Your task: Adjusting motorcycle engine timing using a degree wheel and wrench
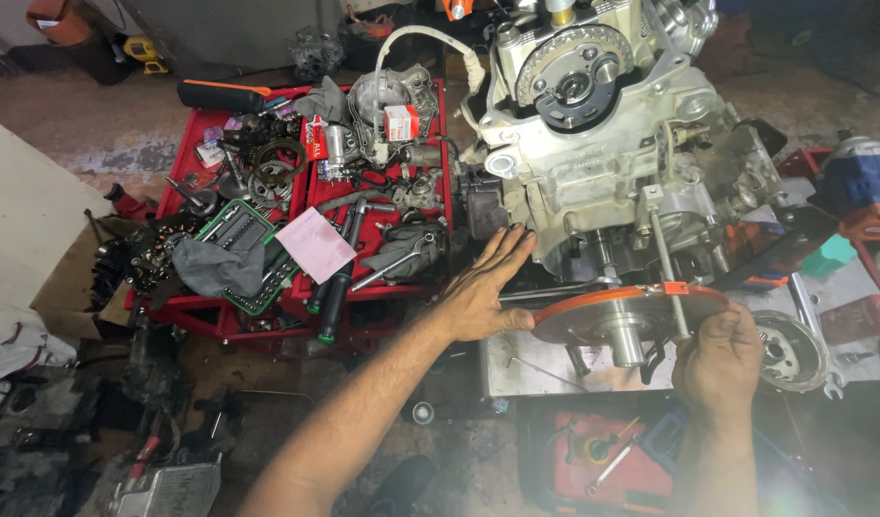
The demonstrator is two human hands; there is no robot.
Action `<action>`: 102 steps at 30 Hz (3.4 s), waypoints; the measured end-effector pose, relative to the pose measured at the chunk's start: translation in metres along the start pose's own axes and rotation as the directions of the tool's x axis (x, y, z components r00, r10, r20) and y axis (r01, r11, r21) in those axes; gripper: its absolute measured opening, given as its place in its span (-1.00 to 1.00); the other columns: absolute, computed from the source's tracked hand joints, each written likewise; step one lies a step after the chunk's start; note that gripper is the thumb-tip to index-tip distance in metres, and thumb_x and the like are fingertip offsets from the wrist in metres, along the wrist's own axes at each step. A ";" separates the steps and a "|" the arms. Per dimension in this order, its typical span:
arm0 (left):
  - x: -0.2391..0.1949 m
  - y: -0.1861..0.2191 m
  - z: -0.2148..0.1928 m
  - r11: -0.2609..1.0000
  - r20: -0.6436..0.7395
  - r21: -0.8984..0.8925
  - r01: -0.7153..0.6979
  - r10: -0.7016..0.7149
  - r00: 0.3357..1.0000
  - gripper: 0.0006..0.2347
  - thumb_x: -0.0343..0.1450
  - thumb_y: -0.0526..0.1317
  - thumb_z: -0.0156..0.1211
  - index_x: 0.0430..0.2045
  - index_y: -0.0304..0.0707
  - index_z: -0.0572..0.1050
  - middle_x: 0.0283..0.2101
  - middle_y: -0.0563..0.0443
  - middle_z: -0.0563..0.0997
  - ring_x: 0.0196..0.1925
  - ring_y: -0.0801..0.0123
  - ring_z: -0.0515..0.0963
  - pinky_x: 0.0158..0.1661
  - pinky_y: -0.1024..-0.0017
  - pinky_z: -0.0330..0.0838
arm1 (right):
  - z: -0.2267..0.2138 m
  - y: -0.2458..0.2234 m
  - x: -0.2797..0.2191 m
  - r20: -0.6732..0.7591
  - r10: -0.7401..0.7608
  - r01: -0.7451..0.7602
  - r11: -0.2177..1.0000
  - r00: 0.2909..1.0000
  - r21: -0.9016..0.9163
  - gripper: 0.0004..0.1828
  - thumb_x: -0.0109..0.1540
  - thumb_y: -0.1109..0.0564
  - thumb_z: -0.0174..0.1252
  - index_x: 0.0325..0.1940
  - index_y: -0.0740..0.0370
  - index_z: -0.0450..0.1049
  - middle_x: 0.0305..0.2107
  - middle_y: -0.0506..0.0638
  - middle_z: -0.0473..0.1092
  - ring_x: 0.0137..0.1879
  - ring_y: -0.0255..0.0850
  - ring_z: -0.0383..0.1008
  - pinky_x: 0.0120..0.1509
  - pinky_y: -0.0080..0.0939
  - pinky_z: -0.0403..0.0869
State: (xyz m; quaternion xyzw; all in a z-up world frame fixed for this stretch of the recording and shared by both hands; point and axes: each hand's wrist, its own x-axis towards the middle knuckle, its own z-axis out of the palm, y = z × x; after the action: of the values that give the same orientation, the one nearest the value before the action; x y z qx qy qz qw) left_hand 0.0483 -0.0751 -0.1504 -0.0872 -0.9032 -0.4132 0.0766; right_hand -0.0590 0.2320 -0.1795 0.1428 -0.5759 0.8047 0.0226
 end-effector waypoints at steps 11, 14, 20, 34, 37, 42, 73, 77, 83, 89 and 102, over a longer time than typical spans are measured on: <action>0.005 -0.025 0.013 0.993 -0.011 0.040 -0.113 0.113 0.993 0.00 0.27 0.50 -0.12 0.51 -0.16 -0.14 0.60 -0.27 -0.18 0.63 -0.16 -0.33 0.49 0.00 -0.24 | -0.024 0.025 0.015 -0.039 -0.079 0.070 0.979 0.996 -0.190 -0.65 0.53 -0.01 -0.10 0.02 0.27 0.49 -0.25 0.02 0.50 -0.16 -0.26 0.53 -0.01 -0.32 0.52; 0.007 -0.030 0.019 0.988 -0.098 0.030 -0.153 0.156 0.983 0.06 0.22 0.57 0.01 0.52 -0.18 0.03 0.55 -0.37 -0.01 0.57 -0.32 -0.16 0.47 -0.04 -0.13 | -0.039 0.035 0.015 -0.113 -0.040 -0.039 0.781 0.993 -0.623 -0.67 0.53 0.04 -0.16 0.18 0.32 0.38 -0.16 0.31 0.38 -0.05 0.09 0.45 0.01 0.02 0.51; 0.009 -0.029 0.022 0.973 -0.092 0.017 -0.232 0.232 0.968 0.06 0.25 0.56 -0.04 0.54 -0.23 -0.06 0.58 -0.36 -0.10 0.58 -0.30 -0.25 0.51 -0.03 -0.32 | -0.019 0.024 0.005 -0.169 -0.175 0.071 0.869 0.970 -0.490 -0.64 0.48 -0.09 -0.07 0.09 0.25 0.40 -0.29 0.16 0.30 -0.26 -0.09 0.40 -0.20 -0.31 0.57; 0.009 -0.017 0.028 0.976 -0.015 0.040 -0.213 0.213 0.977 -0.05 0.37 0.52 -0.35 0.52 -0.20 -0.24 0.62 -0.30 -0.26 0.68 -0.05 -0.38 0.60 -0.09 -0.44 | -0.012 0.006 0.008 0.091 -0.137 0.138 0.990 0.986 0.002 -0.42 0.25 -0.49 0.13 -0.26 0.02 0.25 -0.48 -0.21 0.22 -0.38 -0.41 0.21 -0.39 -0.34 0.23; 0.008 -0.025 0.031 0.972 -0.010 0.082 -0.219 0.221 0.975 -0.04 0.37 0.54 -0.39 0.52 -0.23 -0.24 0.62 -0.29 -0.25 0.68 -0.06 -0.37 0.60 -0.08 -0.41 | -0.012 0.002 0.006 0.124 -0.169 0.164 0.985 0.978 0.052 -0.41 0.24 -0.47 0.18 -0.23 0.08 0.31 -0.31 -0.16 0.36 -0.12 -0.36 0.38 0.03 -0.29 0.46; 0.009 -0.024 0.034 0.969 0.005 0.123 -0.214 0.215 0.977 0.00 0.35 0.57 -0.47 0.50 -0.26 -0.29 0.61 -0.30 -0.26 0.67 -0.07 -0.39 0.60 -0.06 -0.42 | -0.019 0.011 0.008 0.123 -0.238 0.237 0.971 0.963 0.027 -0.49 0.34 -0.38 0.11 -0.18 0.11 0.35 -0.28 -0.17 0.34 -0.09 -0.39 0.32 0.09 -0.33 0.38; 0.008 -0.009 0.033 0.968 -0.002 -0.032 -0.250 0.250 0.968 -0.06 0.39 0.56 -0.32 0.51 -0.17 -0.15 0.62 -0.24 -0.16 0.70 -0.05 -0.25 0.62 -0.11 -0.32 | -0.018 0.013 0.006 0.103 -0.226 0.229 0.973 0.969 -0.025 -0.43 0.31 -0.47 0.11 -0.29 0.03 0.22 -0.44 -0.22 0.16 -0.29 -0.41 0.16 -0.27 -0.33 0.25; 0.008 -0.018 0.034 0.962 -0.009 0.060 -0.265 0.266 0.964 -0.07 0.40 0.55 -0.40 0.52 -0.19 -0.13 0.62 -0.26 -0.16 0.70 -0.05 -0.22 0.62 -0.08 -0.30 | -0.020 0.014 0.007 0.109 -0.278 0.285 0.957 0.954 -0.058 -0.46 0.38 -0.41 0.05 -0.28 0.06 0.21 -0.39 -0.24 0.15 -0.20 -0.43 0.12 -0.07 -0.35 0.22; 0.009 -0.031 0.036 0.962 -0.024 0.055 -0.268 0.270 0.963 -0.09 0.43 0.53 -0.38 0.52 -0.17 -0.16 0.62 -0.20 -0.15 0.70 0.00 -0.23 0.63 -0.05 -0.30 | -0.023 0.015 0.009 0.119 -0.264 0.270 0.962 0.957 -0.034 -0.49 0.38 -0.39 0.07 -0.19 0.10 0.33 -0.30 -0.20 0.28 -0.11 -0.41 0.24 0.06 -0.34 0.31; 0.009 -0.028 0.036 0.968 -0.024 0.080 -0.238 0.240 0.970 -0.04 0.38 0.57 -0.42 0.51 -0.23 -0.18 0.62 -0.24 -0.16 0.69 -0.04 -0.25 0.62 -0.06 -0.30 | -0.024 0.015 0.009 0.112 -0.254 0.262 0.963 0.961 -0.068 -0.50 0.40 -0.37 0.04 -0.25 0.07 0.27 -0.37 -0.23 0.19 -0.19 -0.42 0.13 -0.05 -0.35 0.21; 0.006 -0.014 0.029 0.967 -0.117 0.014 -0.256 0.255 0.960 -0.03 0.36 0.54 -0.28 0.49 -0.29 -0.10 0.59 -0.35 -0.20 0.66 -0.01 -0.27 0.56 0.01 -0.32 | -0.027 0.030 0.012 0.042 -0.099 0.101 0.993 0.994 -0.062 -0.55 0.35 -0.40 0.08 -0.09 -0.01 0.35 -0.42 -0.30 0.26 -0.33 -0.50 0.22 -0.25 -0.44 0.26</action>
State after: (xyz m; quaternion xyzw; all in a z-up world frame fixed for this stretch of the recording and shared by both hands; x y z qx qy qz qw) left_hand 0.0371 -0.0615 -0.1781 -0.1787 -0.8780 -0.4049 0.1822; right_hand -0.0816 0.2457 -0.2118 0.1863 -0.5938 0.7808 0.0560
